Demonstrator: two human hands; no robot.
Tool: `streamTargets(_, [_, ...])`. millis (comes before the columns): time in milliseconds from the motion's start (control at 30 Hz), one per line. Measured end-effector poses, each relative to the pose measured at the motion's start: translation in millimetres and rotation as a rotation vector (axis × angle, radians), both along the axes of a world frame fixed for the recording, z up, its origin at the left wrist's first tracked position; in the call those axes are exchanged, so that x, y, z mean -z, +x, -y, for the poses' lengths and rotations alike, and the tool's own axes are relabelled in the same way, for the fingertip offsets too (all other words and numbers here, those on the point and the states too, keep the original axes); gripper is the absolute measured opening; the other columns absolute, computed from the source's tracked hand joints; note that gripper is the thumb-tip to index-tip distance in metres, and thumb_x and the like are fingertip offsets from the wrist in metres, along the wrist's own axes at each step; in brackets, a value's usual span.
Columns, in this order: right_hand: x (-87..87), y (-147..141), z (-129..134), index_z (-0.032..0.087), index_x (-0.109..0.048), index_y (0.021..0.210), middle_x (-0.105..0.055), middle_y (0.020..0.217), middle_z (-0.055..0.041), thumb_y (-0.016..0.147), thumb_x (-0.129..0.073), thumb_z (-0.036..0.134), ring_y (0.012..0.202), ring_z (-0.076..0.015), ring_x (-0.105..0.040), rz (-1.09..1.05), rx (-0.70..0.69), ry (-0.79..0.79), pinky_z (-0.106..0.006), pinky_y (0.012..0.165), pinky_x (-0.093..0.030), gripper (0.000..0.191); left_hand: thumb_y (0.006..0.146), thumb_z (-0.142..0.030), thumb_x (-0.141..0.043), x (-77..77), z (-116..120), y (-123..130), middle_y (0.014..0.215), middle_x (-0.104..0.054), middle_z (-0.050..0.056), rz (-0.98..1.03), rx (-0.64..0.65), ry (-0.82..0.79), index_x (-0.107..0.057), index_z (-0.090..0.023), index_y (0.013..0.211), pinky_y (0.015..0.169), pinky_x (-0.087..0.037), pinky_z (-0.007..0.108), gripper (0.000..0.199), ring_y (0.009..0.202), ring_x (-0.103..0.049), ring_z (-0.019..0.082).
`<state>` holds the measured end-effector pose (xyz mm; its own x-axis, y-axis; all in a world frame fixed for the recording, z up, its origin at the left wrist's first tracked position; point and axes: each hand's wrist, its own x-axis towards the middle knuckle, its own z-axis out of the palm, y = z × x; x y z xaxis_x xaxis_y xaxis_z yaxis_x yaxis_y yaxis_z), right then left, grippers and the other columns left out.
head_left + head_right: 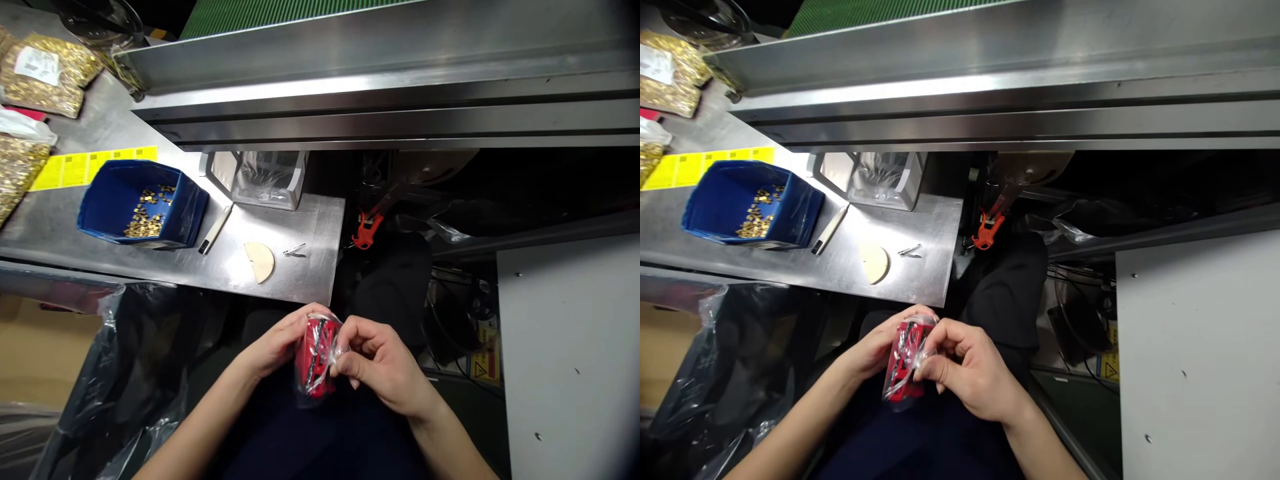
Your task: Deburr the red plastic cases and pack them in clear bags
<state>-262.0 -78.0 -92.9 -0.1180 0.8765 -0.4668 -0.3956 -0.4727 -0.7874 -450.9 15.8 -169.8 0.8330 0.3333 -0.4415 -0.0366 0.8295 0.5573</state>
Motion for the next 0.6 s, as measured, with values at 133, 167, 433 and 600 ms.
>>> streamTargets(133, [-3.9,5.9,-5.9,0.022,-0.069,0.089,-0.070,0.077,0.0031,0.094,-0.073,0.028,0.065,-0.0103,-0.063,0.580,0.130,0.119,-0.021,0.062,-0.050,0.009,0.095,-0.056,-0.060,1.9,15.6,10.3,0.086,-0.076,0.013,-0.104,0.085,-0.090,-0.073,-0.011,0.103,0.066,-0.055,0.030,0.047,0.070,-0.071,0.022])
streamTargets(167, [-2.5,7.2,-6.9,0.023,-0.069,0.090,-0.070,0.079,0.0028,0.096,-0.071,0.026,0.069,-0.0114,-0.064,0.733,0.159,0.163,-0.023,0.066,-0.051,0.007,0.097,-0.056,-0.058,0.5,17.1,10.6,0.085,-0.077,0.015,-0.105,0.128,-0.097,-0.074,-0.010,0.100,0.064,-0.056,0.032,0.049,0.069,-0.072,0.024])
streamTargets(433, [16.3,19.2,-5.1,0.022,-0.066,0.095,-0.069,0.106,-0.0058,0.101,-0.057,0.015,0.099,-0.0198,-0.065,1.229,0.091,0.425,-0.035,0.089,-0.050,0.012,0.088,-0.089,-0.026,-12.2,17.2,3.5,0.071,-0.074,0.020,0.129,0.170,-0.095,-0.076,-0.007,0.074,0.068,-0.053,0.035,0.097,0.068,-0.072,0.028])
streamTargets(600, [13.2,25.1,-1.0,0.022,-0.064,0.094,-0.071,0.100,-0.0010,0.099,-0.059,0.011,0.093,-0.0174,-0.065,1.088,-0.159,0.468,-0.034,0.086,-0.047,0.013,0.092,-0.083,-0.031,-17.0,-8.0,-0.3,0.068,-0.072,0.016,0.211,0.078,-0.002,-0.071,-0.010,0.074,0.059,-0.048,0.031,0.085,0.060,-0.068,0.024])
